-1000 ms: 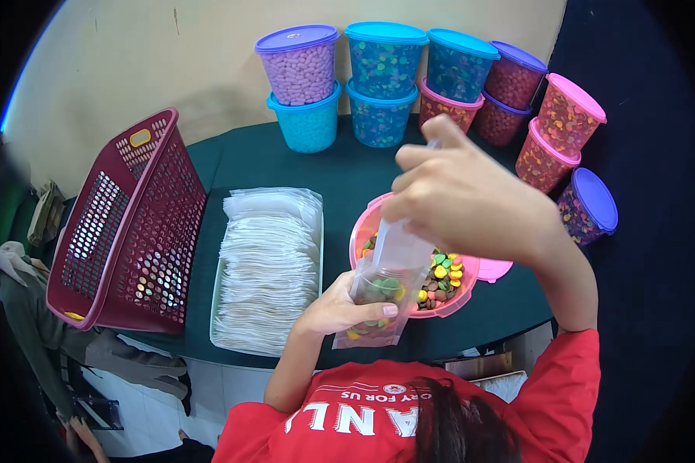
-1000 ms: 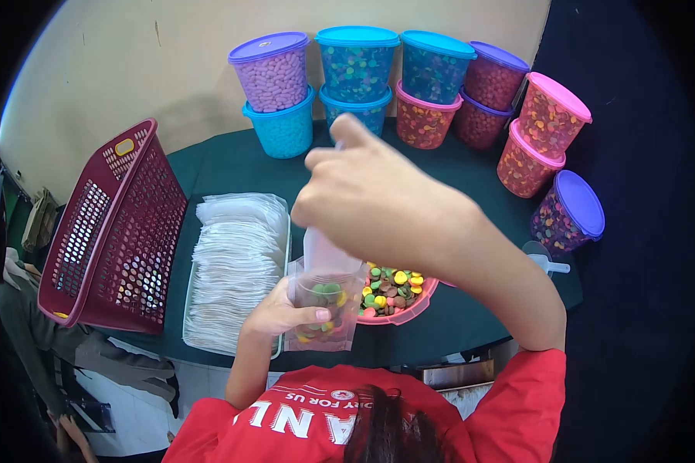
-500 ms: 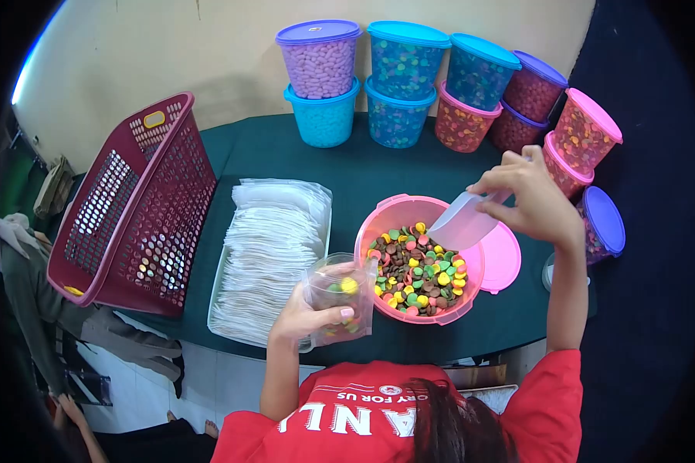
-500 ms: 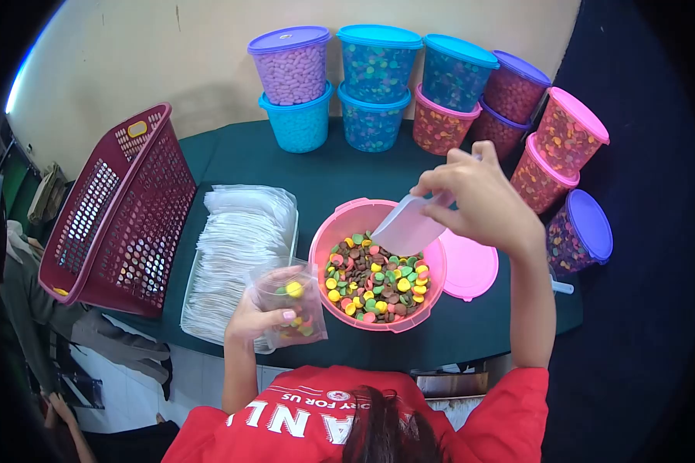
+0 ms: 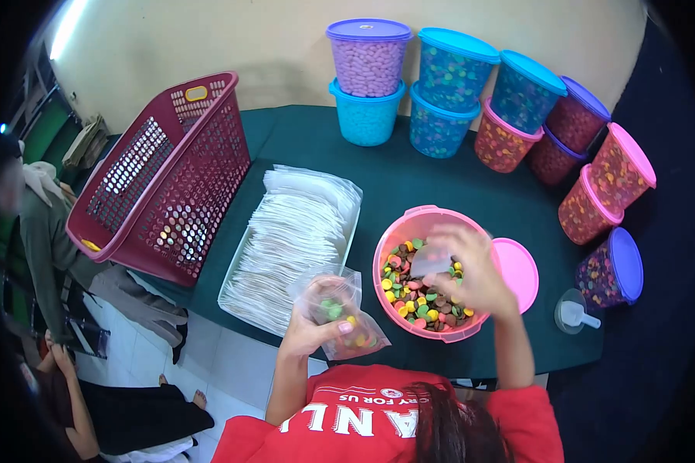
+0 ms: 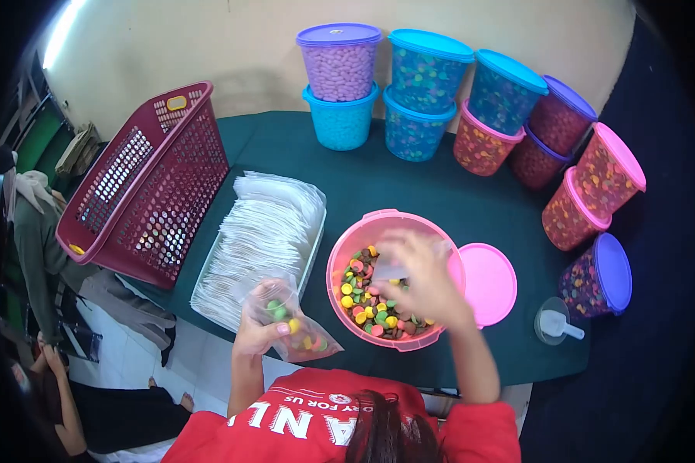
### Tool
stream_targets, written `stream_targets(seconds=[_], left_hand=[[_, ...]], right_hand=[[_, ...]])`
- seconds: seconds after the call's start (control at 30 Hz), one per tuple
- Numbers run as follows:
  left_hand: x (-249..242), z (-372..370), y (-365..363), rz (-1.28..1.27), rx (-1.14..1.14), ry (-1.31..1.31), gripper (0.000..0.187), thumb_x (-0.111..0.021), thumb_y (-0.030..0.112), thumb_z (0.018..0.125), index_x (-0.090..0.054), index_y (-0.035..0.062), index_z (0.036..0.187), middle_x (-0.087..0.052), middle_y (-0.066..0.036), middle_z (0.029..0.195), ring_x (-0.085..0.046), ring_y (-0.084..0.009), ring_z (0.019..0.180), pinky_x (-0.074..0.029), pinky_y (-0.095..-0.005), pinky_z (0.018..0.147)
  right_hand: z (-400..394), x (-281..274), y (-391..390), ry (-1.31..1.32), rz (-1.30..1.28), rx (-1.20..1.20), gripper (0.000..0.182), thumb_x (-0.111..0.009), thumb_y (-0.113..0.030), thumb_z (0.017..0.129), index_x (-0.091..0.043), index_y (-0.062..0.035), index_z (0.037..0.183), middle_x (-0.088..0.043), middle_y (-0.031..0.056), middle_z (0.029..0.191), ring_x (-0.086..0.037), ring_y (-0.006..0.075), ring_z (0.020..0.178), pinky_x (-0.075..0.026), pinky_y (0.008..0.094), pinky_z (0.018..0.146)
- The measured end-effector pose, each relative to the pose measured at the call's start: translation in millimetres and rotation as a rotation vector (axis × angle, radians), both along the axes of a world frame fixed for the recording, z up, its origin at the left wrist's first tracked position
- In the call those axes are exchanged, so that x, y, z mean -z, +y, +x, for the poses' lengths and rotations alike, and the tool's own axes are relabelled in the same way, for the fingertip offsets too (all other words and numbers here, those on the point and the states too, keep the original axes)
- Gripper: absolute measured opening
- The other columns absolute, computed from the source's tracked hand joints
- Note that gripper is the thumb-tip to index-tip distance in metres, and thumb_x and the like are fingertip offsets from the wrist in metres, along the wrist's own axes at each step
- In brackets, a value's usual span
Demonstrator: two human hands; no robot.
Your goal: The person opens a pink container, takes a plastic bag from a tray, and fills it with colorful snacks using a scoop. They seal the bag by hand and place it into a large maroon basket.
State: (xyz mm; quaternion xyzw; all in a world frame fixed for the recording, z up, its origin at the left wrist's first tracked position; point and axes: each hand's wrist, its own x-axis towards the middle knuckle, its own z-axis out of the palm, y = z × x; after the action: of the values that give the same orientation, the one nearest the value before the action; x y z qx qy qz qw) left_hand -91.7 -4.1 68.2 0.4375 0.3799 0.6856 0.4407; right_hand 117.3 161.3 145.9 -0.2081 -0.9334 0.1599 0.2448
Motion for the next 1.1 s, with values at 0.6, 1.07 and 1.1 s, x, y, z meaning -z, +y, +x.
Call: stream_targets(seconds=[0.6, 1.07, 1.1], left_hand=[[-33.2, 56.9, 29.6, -0.164, -0.149, -0.08, 0.023, -0.05, 0.017, 0.088, -0.056, -0.0003, 0.103, -0.06, -0.005, 0.09, -0.056, -0.0094, 0.081, -0.045, -0.0231, 0.074], [-32.7, 52.5, 39.9, -0.067, -0.217, 0.18, 0.016, -0.052, 0.005, 0.085, -0.06, -0.0041, 0.095, -0.061, -0.006, 0.086, -0.055, -0.008, 0.076, -0.043, -0.0202, 0.067], [-33.9, 53.0, 40.2, -0.081, -0.203, 0.138, 0.015, -0.052, 0.005, 0.084, -0.06, -0.0042, 0.094, -0.061, -0.006, 0.085, -0.055, -0.0081, 0.076, -0.043, -0.0203, 0.067]], right_hand=[[-20.9, 33.1, -64.7, 0.767, -1.061, 0.005, 0.021, -0.05, -0.007, 0.085, -0.06, 0.0064, 0.098, -0.063, 0.0111, 0.092, -0.059, 0.0156, 0.086, -0.045, 0.0281, 0.08], [-23.7, 49.6, -72.4, 0.914, -0.933, 0.182, 0.02, -0.046, -0.009, 0.086, -0.059, 0.0048, 0.09, -0.062, 0.0076, 0.084, -0.057, 0.011, 0.076, -0.045, 0.0251, 0.072], [-23.7, 48.5, -73.3, 0.915, -0.949, 0.188, 0.02, -0.046, -0.01, 0.086, -0.059, 0.0046, 0.09, -0.062, 0.0076, 0.084, -0.057, 0.0111, 0.076, -0.045, 0.025, 0.071]])
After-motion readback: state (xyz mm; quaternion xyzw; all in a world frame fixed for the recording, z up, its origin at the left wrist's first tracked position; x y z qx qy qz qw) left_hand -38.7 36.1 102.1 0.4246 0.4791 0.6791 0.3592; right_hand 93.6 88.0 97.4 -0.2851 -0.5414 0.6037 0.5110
